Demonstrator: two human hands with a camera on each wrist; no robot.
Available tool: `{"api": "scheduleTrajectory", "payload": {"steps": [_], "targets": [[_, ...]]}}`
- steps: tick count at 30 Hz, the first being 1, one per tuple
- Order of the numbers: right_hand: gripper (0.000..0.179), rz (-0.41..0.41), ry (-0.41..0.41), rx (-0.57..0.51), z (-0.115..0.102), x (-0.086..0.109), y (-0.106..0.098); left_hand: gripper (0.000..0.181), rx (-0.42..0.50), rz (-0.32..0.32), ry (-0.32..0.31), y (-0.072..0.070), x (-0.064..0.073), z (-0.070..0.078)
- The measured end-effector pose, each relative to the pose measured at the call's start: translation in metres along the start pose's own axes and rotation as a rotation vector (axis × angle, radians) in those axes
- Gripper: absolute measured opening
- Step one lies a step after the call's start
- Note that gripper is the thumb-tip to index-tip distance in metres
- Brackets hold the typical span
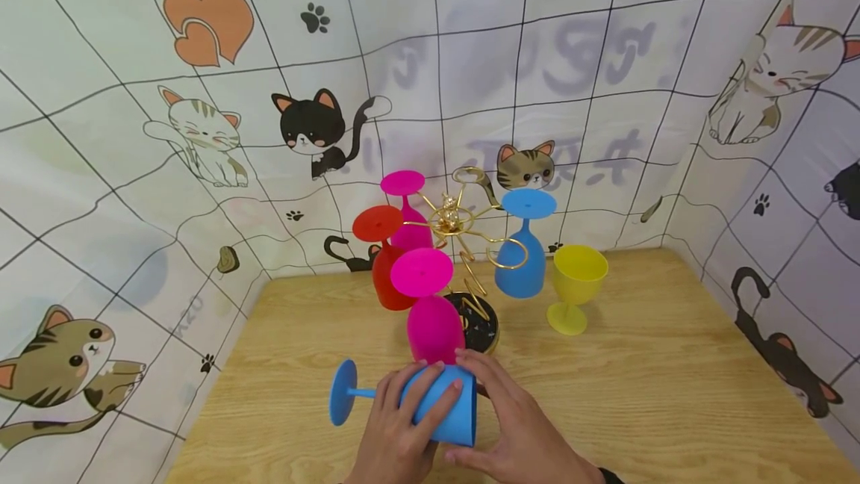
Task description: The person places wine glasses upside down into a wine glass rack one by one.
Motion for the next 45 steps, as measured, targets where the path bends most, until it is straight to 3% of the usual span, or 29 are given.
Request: {"api": "scheduleTrajectory", "payload": {"steps": [7,14,19,27,31,37,45], "targets": [[0.082,0.025,-0.057,0.023,-0.003,0.001,0.0,0.095,0.001,0.024,0.001,0.0,0.002,0.0],[0.084,0.047,-0.111,-0.004,-0.005,0.001,0.0,0.105,0.002,-0.011,-0.023,0.001,0.004,-0.001],[0.087,0.071,-0.114,0.03,-0.004,0.002,-0.001,0.103,-0.003,-0.027,-0.03,0.001,0.005,-0.002],[0.086,0.088,-0.073,-0.012,-0.002,0.002,-0.004,0.096,-0.005,0.038,0.019,-0.007,0.009,-0.001],[0.088,0.11,-0.047,-0.016,-0.001,0.002,-0.007,0.088,0.025,0.113,0.051,-0.012,0.012,0.0],[0.095,0.204,-0.044,-0.018,-0.001,0.002,-0.017,0.064,0.089,0.277,0.144,-0.019,0.019,0.002],[0.095,0.271,-0.063,-0.139,-0.002,0.003,-0.026,0.075,0.24,0.506,0.228,-0.046,0.019,0.004]]}}
Point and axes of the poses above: each hand's wrist, its own x-axis away from the middle knuckle, its own y-axis out of the palm, z = x × y, the point moved 8 cm from there along -x, towards the middle knuckle, and after that the axes turned 2 degrees about -z, right-handed, at the moved point
